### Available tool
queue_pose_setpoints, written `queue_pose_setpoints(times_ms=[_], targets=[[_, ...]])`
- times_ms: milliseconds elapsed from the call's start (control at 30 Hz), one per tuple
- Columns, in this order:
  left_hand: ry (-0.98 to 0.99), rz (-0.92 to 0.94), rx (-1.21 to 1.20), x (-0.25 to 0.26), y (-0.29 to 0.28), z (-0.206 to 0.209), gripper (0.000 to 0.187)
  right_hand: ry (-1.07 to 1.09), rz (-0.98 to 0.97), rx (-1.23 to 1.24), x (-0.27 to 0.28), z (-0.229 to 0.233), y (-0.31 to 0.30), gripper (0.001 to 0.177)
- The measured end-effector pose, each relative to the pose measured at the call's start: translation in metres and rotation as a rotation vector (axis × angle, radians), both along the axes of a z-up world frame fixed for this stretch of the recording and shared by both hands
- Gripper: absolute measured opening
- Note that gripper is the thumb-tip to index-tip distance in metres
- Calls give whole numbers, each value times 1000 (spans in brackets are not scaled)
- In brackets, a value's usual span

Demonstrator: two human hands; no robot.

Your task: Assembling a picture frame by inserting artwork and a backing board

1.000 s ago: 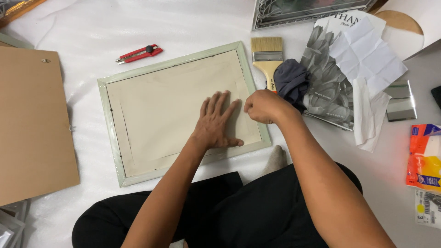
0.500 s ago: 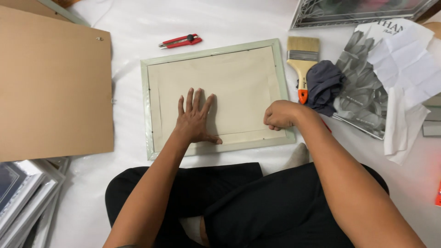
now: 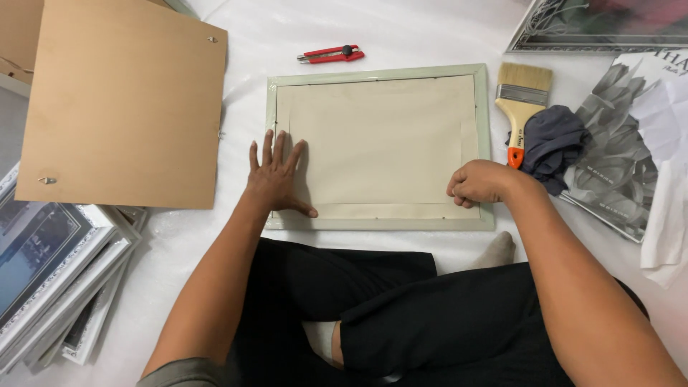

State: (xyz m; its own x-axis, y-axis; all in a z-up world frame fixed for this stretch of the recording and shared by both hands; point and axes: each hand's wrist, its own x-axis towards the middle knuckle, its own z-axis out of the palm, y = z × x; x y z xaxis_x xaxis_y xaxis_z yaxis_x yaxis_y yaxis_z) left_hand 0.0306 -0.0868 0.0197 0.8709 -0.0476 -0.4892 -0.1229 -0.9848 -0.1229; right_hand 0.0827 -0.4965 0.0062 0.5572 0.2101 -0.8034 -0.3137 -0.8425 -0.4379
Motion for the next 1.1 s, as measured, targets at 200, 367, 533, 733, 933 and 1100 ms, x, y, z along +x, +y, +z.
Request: queue_pose_setpoints(times_ms=[200,367,533,733,933,1100], targets=[[-16,64,65,-9,44,0,161,28,-17,-1,2,-6,-2,36],[29,141,113,-10,66,-24,165,50,-3,4,-3,30,5,44],[91,242,-98,-5,10,16,141,-164,270,-370,-15,-16,-16,84],[-88,373,-440,-1,-32,11,134,-113,285,-425,-38,-45,-11,106],[-110,419,-512,15,-9,-2,124,-156,161,-428,-37,9,24,74],[-186,421,-481,24,-1,-7,105,-243,123,-501,-14,-2,14,68]])
